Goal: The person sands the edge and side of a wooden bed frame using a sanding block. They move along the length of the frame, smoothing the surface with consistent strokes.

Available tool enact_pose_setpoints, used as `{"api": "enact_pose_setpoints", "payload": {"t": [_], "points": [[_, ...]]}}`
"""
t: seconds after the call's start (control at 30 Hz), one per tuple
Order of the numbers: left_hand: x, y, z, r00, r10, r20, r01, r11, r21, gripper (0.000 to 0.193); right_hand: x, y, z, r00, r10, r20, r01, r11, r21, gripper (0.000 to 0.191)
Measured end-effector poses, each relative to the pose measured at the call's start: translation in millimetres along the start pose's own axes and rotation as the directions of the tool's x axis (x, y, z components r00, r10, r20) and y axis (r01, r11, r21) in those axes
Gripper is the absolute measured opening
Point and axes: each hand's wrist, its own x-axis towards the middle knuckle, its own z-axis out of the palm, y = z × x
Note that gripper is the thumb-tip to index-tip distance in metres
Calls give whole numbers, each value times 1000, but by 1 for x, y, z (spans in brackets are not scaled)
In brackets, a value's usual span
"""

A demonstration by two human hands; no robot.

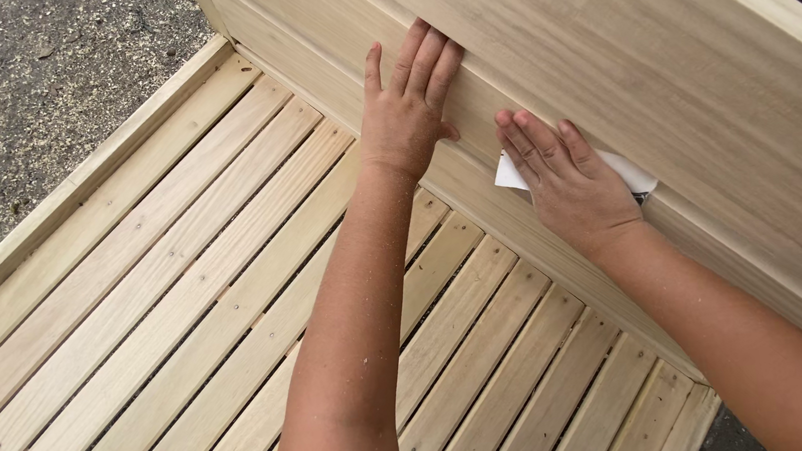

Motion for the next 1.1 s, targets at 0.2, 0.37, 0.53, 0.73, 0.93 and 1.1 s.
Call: {"api": "enact_pose_setpoints", "payload": {"t": [0.2, 0.37, 0.53, 0.73, 0.93, 1.1], "points": [[-4, 1, -2, 999, -2, 34, 3, 999, -34, 126, -25, 0, 3, 995, -62, 82, 62, 998, 6, 67], [-3, 3, -3, 1000, -13, 10, 13, 1000, -4, 125, -142, 7, 7, 942, -249, 225, 236, 968, 82, 74], [-4, 3, -5, 1000, -29, 6, 29, 1000, -1, 126, -35, -24, 12, 983, -171, 72, 174, 984, -41, 74], [-4, 4, -6, 999, -33, 16, 32, 999, 26, 128, -18, -35, 21, 943, -293, 160, 300, 954, -22, 77], [-5, 8, -3, 999, -43, -11, 44, 998, 50, 127, -175, -14, 32, 849, -447, 282, 426, 894, 136, 80], [-3, 10, -3, 999, -51, -2, 51, 998, 42, 127, -76, -32, 29, 950, -295, 103, 289, 955, 65, 72]]}}
